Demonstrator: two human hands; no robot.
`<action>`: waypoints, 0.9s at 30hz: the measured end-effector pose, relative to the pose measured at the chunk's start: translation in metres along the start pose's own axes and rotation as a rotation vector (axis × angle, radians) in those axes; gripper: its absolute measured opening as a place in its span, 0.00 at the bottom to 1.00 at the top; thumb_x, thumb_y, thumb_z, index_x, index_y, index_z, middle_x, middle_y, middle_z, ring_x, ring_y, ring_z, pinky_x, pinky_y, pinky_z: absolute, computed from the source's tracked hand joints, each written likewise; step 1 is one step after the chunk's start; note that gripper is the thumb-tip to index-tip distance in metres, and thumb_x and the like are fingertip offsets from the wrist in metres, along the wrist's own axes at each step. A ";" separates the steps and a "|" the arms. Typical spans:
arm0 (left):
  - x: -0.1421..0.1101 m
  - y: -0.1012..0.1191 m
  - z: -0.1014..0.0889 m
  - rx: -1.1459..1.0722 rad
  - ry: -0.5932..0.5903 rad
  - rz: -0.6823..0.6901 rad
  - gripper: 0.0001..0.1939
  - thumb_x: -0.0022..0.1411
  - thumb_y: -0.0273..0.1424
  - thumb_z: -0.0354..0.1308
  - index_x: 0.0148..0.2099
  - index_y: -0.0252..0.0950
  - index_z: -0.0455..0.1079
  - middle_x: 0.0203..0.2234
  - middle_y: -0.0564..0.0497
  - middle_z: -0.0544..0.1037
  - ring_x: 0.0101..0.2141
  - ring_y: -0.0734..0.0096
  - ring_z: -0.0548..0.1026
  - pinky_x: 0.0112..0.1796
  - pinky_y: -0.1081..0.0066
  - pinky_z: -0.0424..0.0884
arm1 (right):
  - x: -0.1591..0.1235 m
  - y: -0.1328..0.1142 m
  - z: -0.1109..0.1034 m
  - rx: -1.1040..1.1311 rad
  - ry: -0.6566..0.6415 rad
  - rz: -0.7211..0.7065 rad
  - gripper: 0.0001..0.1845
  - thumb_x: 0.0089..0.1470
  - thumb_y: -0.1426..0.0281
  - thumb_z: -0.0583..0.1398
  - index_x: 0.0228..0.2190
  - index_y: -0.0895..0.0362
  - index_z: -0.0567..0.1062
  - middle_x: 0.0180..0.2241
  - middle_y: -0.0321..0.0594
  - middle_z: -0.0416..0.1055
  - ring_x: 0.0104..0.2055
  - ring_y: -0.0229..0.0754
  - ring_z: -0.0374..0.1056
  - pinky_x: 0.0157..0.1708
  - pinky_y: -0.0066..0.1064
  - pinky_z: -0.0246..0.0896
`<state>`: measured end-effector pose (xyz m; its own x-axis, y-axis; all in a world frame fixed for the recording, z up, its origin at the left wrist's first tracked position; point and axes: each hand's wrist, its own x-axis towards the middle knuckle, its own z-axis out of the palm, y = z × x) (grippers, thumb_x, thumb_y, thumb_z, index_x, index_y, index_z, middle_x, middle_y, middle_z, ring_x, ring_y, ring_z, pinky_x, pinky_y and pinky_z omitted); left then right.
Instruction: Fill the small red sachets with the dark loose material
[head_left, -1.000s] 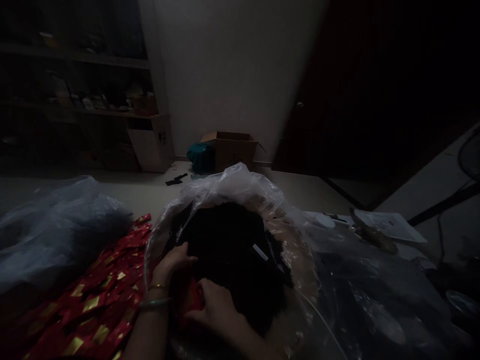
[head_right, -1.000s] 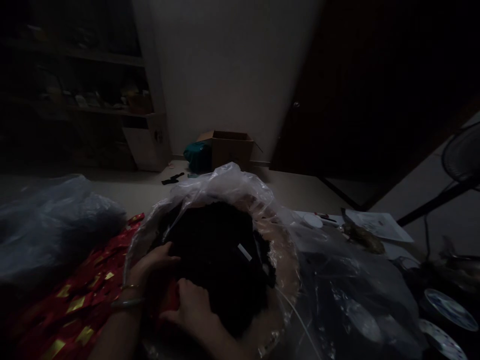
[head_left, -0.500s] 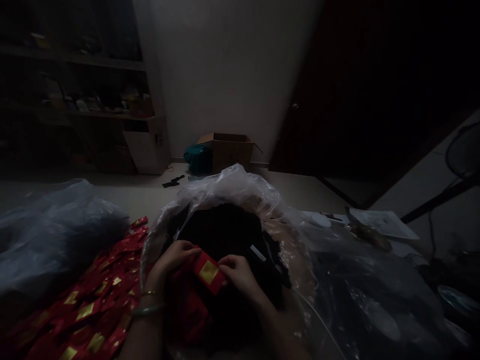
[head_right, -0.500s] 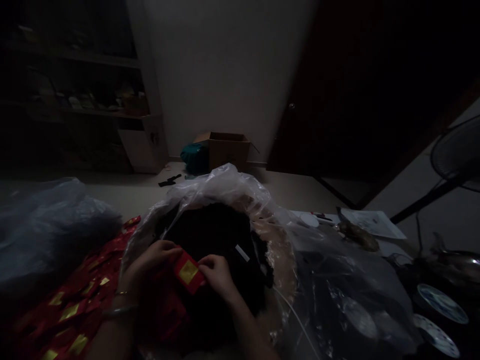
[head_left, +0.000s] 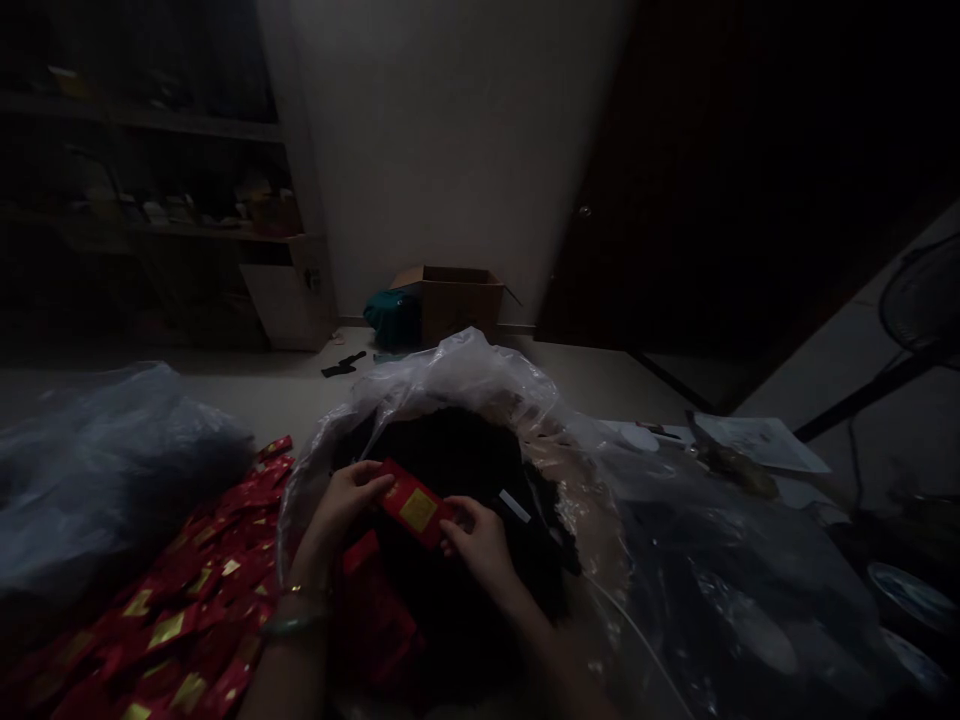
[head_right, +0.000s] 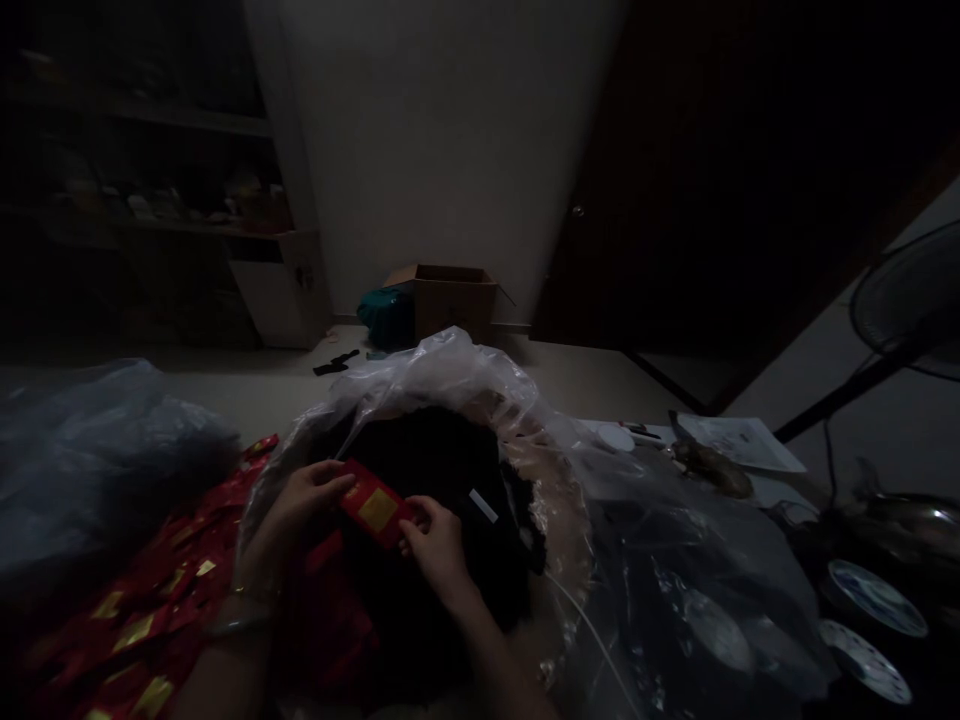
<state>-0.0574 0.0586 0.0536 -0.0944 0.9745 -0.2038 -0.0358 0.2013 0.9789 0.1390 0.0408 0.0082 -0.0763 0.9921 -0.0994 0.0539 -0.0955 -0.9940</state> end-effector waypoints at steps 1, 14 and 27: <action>0.000 0.001 0.003 -0.034 0.004 0.006 0.23 0.42 0.39 0.67 0.40 0.34 0.70 0.22 0.55 0.75 0.21 0.73 0.71 0.23 0.75 0.65 | -0.002 0.001 0.005 0.083 -0.039 0.051 0.15 0.39 0.67 0.64 0.33 0.59 0.74 0.23 0.35 0.71 0.18 0.36 0.67 0.16 0.26 0.63; -0.014 -0.005 0.039 -0.204 -0.466 -0.106 0.16 0.44 0.27 0.64 0.39 0.32 0.73 0.30 0.48 0.80 0.31 0.68 0.76 0.34 0.72 0.69 | -0.009 -0.008 0.003 -0.344 0.259 -0.460 0.25 0.50 0.69 0.59 0.50 0.56 0.64 0.45 0.48 0.67 0.45 0.47 0.67 0.44 0.40 0.66; -0.024 -0.010 0.057 -0.193 -0.576 -0.231 0.22 0.46 0.31 0.63 0.46 0.34 0.68 0.29 0.48 0.78 0.28 0.65 0.77 0.29 0.70 0.70 | 0.003 -0.011 -0.022 -0.773 0.258 -0.896 0.18 0.57 0.73 0.54 0.49 0.53 0.70 0.48 0.47 0.67 0.49 0.48 0.61 0.48 0.43 0.62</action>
<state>0.0016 0.0385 0.0499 0.4840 0.8163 -0.3153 -0.1748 0.4433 0.8792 0.1598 0.0469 0.0202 -0.1954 0.6772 0.7093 0.6709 0.6198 -0.4070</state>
